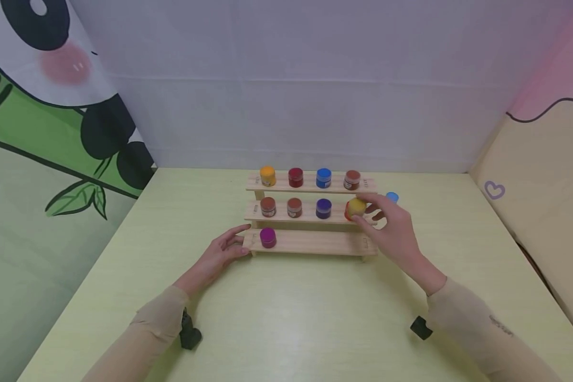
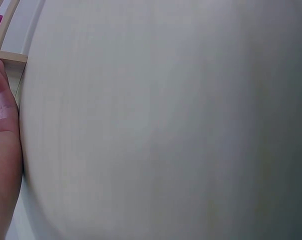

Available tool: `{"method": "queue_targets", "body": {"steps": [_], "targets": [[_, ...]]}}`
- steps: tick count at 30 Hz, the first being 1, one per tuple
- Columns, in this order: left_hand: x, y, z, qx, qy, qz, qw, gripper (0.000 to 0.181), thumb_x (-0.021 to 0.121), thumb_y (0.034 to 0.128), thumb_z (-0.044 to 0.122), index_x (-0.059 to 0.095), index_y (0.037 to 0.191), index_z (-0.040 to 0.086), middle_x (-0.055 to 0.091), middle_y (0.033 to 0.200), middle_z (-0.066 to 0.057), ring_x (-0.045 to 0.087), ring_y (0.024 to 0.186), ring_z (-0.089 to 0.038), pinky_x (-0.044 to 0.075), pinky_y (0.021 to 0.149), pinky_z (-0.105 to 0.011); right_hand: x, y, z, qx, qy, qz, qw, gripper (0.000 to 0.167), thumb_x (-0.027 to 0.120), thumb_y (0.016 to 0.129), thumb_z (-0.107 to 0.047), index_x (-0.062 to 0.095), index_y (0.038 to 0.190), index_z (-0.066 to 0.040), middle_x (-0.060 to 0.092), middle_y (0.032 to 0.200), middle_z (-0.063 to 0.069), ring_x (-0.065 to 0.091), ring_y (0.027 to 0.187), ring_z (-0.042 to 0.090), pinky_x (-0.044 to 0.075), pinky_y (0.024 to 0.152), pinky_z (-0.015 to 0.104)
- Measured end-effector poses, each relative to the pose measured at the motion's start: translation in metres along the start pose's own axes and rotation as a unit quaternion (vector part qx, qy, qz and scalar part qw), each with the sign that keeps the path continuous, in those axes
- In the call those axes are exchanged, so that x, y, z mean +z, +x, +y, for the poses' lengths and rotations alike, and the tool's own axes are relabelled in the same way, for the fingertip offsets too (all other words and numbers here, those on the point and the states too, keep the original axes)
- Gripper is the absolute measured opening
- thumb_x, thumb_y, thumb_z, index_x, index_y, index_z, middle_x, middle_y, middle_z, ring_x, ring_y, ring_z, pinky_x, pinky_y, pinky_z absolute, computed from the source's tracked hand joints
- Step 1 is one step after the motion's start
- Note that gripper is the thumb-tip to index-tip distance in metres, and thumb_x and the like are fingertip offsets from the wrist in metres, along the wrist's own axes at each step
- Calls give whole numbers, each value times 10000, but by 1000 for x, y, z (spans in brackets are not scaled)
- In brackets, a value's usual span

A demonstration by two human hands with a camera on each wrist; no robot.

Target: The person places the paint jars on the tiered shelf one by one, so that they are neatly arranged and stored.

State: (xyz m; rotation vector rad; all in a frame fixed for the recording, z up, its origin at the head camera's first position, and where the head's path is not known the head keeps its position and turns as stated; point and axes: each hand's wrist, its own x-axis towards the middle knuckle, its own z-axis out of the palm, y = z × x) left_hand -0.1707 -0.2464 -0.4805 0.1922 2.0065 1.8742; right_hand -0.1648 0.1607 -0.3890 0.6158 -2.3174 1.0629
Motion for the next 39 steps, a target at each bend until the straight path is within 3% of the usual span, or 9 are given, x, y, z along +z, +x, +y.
{"method": "queue_targets", "body": {"steps": [7, 17, 23, 31, 39], "targets": [[1, -2, 2, -69, 46, 48, 10000, 650, 636, 966, 175, 333, 1541, 191, 591, 1213, -20, 630, 1077, -70, 501, 939, -183, 15, -3, -17, 22, 448, -461, 9979, 436, 799, 811, -66, 658, 1224, -74, 712, 1054, 50, 634, 876, 165, 565, 685, 280], [1, -1, 0, -107, 25, 121, 9999, 638, 634, 966, 165, 346, 1534, 198, 594, 1224, -39, 631, 1073, -74, 505, 938, -185, 39, -8, -35, 236, 609, -1201, 9906, 437, 780, 849, -133, 632, 1257, -90, 708, 1161, 48, 657, 952, 161, 571, 734, 295], [0, -2, 0, -87, 1, 85, 9999, 641, 628, 969, 157, 335, 1540, 179, 600, 1199, -11, 630, 1065, -67, 505, 933, -182, 56, -12, -40, 286, 501, -1404, 9884, 436, 785, 845, -163, 637, 1249, -93, 721, 1121, 35, 659, 952, 169, 563, 726, 261], [0, -3, 1, -75, -31, 57, 10000, 649, 624, 972, 155, 321, 1545, 167, 606, 1187, 1, 630, 1064, -69, 505, 931, -185, 79, -16, -38, 392, 871, -1494, 9842, 418, 780, 846, -164, 648, 1240, -119, 713, 1134, 13, 655, 982, 162, 563, 752, 249], [0, -1, -1, -75, -100, 23, 9999, 656, 625, 967, 133, 317, 1546, 151, 605, 1178, 7, 631, 1054, -65, 507, 924, -183, 94, -17, -37, 888, 1224, -1826, 9715, 390, 740, 880, -122, 636, 1255, -147, 699, 1148, 4, 664, 991, 155, 561, 802, 260]]}}
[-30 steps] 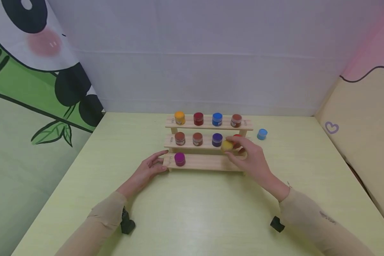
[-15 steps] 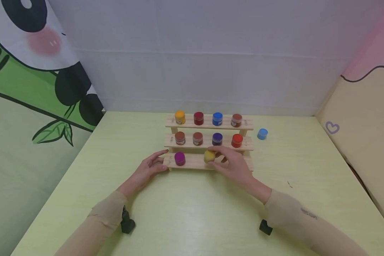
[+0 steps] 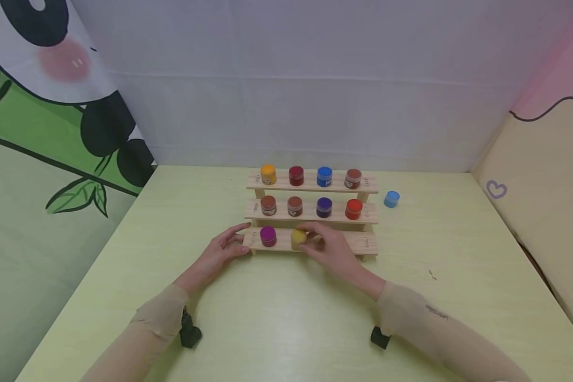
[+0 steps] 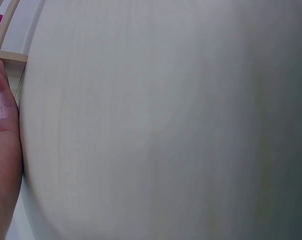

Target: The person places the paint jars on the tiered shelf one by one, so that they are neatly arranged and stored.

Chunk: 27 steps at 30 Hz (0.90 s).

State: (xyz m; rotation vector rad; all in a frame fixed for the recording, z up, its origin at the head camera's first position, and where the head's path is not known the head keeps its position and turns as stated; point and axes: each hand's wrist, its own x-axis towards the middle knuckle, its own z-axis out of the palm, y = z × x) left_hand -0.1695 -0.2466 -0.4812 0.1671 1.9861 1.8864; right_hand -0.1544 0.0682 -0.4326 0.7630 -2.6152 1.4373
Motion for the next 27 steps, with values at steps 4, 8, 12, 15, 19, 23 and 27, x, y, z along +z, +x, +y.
{"method": "queue_targets", "body": {"steps": [4, 8, 12, 15, 19, 23, 27], "targets": [[0, -1, 1, 21, 36, -14, 10000, 657, 620, 971, 132, 309, 1550, 144, 605, 1181, 12, 630, 1054, -62, 506, 922, -180, 5, 3, 2, 82, 6, -49, 10000, 382, 733, 889, -143, 634, 1258, -165, 695, 1137, -5, 655, 974, 158, 557, 822, 278], [1, -2, 2, 19, 47, -26, 10000, 657, 617, 973, 137, 306, 1551, 145, 605, 1182, 18, 629, 1053, -59, 506, 919, -179, 9, 5, 6, 156, 58, 22, 9999, 399, 741, 882, -155, 632, 1265, -183, 687, 1129, -13, 637, 951, 165, 536, 785, 246], [1, -2, 2, 7, 18, 1, 10000, 655, 621, 970, 130, 313, 1548, 145, 612, 1174, 22, 632, 1044, -55, 512, 917, -181, 12, 7, 10, 248, 143, 43, 9996, 400, 742, 881, -161, 634, 1266, -187, 687, 1131, -7, 637, 948, 151, 512, 755, 208], [0, -1, 2, -7, 19, 18, 10000, 654, 623, 967, 125, 317, 1545, 144, 614, 1172, 20, 633, 1040, -53, 515, 915, -183, 13, 7, 11, 306, 155, 39, 9994, 395, 737, 889, -176, 633, 1270, -200, 688, 1133, -11, 640, 958, 141, 507, 752, 200], [0, -2, 2, -17, 28, 4, 10000, 653, 622, 968, 129, 318, 1545, 147, 614, 1177, 21, 632, 1043, -56, 515, 915, -188, 14, 7, 12, 391, 172, 24, 9991, 402, 738, 889, -210, 632, 1276, -228, 686, 1116, -28, 640, 961, 134, 512, 758, 200], [0, -3, 3, 4, 23, -5, 10000, 656, 623, 967, 129, 315, 1547, 146, 613, 1180, 18, 635, 1045, -60, 514, 919, -191, 14, 7, 12, 468, 194, -23, 9987, 403, 741, 883, -247, 635, 1272, -250, 689, 1101, -34, 640, 961, 128, 519, 762, 202], [0, -3, 3, -10, 19, 13, 10000, 656, 625, 966, 130, 318, 1545, 148, 614, 1181, 14, 638, 1048, -61, 515, 921, -191, 14, 8, 15, 504, 174, -84, 9985, 407, 741, 880, -264, 634, 1273, -267, 693, 1100, -33, 643, 961, 117, 525, 758, 199]]}}
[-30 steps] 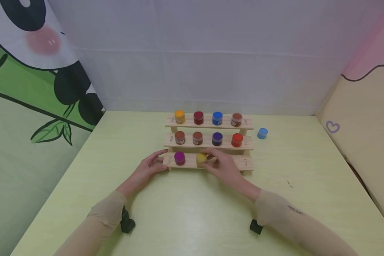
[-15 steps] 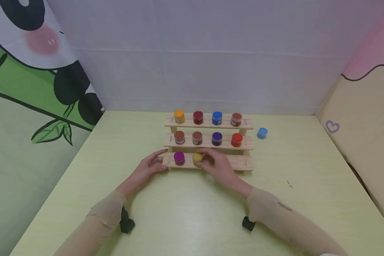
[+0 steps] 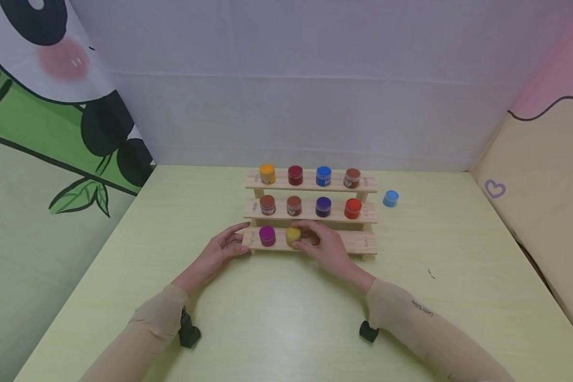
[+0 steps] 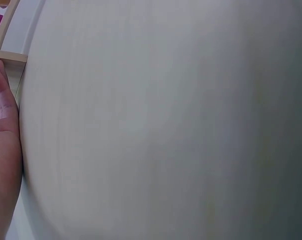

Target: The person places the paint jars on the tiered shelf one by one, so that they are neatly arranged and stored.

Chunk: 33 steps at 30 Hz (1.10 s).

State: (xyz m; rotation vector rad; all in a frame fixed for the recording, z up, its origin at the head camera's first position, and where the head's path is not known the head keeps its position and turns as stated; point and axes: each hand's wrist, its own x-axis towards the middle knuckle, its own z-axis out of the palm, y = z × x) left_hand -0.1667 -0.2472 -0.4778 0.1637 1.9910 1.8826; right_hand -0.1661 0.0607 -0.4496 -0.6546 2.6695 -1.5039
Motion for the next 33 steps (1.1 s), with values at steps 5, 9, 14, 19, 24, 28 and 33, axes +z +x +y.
{"method": "queue_targets", "body": {"steps": [5, 9, 14, 19, 24, 28, 33], "targets": [[0, 1, 0, -17, -9, 0, 10000, 655, 629, 966, 146, 322, 1545, 162, 615, 1190, 16, 636, 1059, -63, 514, 923, -194, -1, 1, 2, -17, 2, -58, 10000, 417, 743, 878, -258, 632, 1280, -277, 693, 1116, -38, 645, 976, 111, 530, 766, 200], [0, 0, 0, -5, -7, -13, 10000, 658, 634, 965, 159, 321, 1544, 159, 618, 1194, 17, 638, 1061, -58, 513, 923, -190, -1, 1, 0, 5, -6, -51, 10000, 416, 738, 884, -251, 629, 1285, -272, 688, 1133, -37, 645, 1000, 122, 529, 785, 201], [1, 1, 1, -12, 21, -28, 10000, 660, 632, 967, 162, 315, 1546, 150, 618, 1189, 25, 636, 1059, -49, 511, 924, -185, 0, -1, -1, -3, -72, 11, 10000, 416, 733, 888, -243, 625, 1289, -273, 686, 1132, -38, 642, 1005, 118, 526, 789, 210], [1, 2, 0, -114, 25, 90, 9999, 648, 637, 962, 154, 338, 1537, 179, 619, 1184, 21, 641, 1054, -56, 515, 924, -190, 0, -2, -1, 3, -105, 51, 9999, 412, 732, 889, -244, 624, 1285, -281, 684, 1123, -47, 633, 992, 103, 522, 785, 214], [0, 1, 0, -84, 29, 86, 9999, 637, 629, 967, 142, 342, 1535, 183, 621, 1184, 14, 643, 1053, -64, 514, 926, -190, 0, -3, -2, 12, -33, 87, 10000, 406, 737, 886, -232, 630, 1275, -274, 684, 1104, -36, 630, 970, 110, 523, 782, 214], [-1, 0, 1, -71, 2, 59, 10000, 640, 627, 967, 142, 338, 1537, 184, 618, 1190, 14, 641, 1064, -66, 512, 931, -193, 0, -3, -2, 45, 12, 83, 10000, 405, 742, 882, -235, 633, 1269, -278, 680, 1088, -35, 626, 953, 108, 522, 777, 213], [0, -1, 2, -75, -27, 32, 10000, 647, 625, 968, 138, 327, 1542, 172, 620, 1183, 25, 640, 1061, -60, 512, 927, -190, 0, -3, -1, 2, 23, 85, 10000, 405, 739, 884, -239, 630, 1272, -279, 682, 1093, -33, 632, 959, 108, 525, 780, 213]]}}
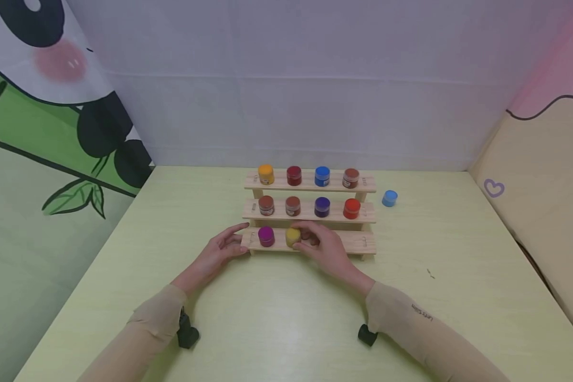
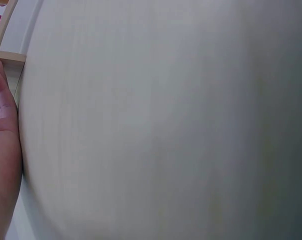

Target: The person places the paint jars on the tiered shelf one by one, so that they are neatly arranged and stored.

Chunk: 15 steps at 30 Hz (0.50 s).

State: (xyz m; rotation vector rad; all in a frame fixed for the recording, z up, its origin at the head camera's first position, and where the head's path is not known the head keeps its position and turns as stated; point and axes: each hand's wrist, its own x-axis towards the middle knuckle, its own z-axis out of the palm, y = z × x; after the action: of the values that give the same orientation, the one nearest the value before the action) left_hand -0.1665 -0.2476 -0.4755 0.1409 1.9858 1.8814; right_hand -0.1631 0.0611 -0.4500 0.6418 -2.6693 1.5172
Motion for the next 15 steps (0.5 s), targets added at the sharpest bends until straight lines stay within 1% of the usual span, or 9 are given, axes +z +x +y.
{"method": "queue_targets", "body": {"steps": [4, 10, 15], "targets": [[0, 1, -1, 37, 36, -35, 10000, 658, 620, 971, 135, 308, 1550, 150, 621, 1172, 32, 636, 1054, -53, 509, 922, -183, 0, 0, 2, -20, -5, 18, 10000, 406, 739, 884, -238, 629, 1274, -276, 685, 1103, -37, 640, 972, 107, 531, 786, 215], [0, 1, -1, -13, 21, 27, 10000, 649, 634, 960, 133, 339, 1536, 178, 619, 1181, 19, 642, 1063, -58, 512, 933, -186, 0, 0, 2, 52, -15, -5, 10000, 410, 736, 887, -245, 624, 1280, -278, 681, 1113, -43, 636, 989, 108, 530, 796, 220], [1, 2, -1, 10, 37, 24, 10000, 652, 630, 964, 132, 330, 1541, 174, 624, 1177, 30, 642, 1067, -55, 508, 939, -181, 1, 0, 1, 89, -17, -8, 10000, 410, 736, 888, -249, 621, 1280, -282, 678, 1111, -44, 632, 985, 105, 529, 798, 223]]}}
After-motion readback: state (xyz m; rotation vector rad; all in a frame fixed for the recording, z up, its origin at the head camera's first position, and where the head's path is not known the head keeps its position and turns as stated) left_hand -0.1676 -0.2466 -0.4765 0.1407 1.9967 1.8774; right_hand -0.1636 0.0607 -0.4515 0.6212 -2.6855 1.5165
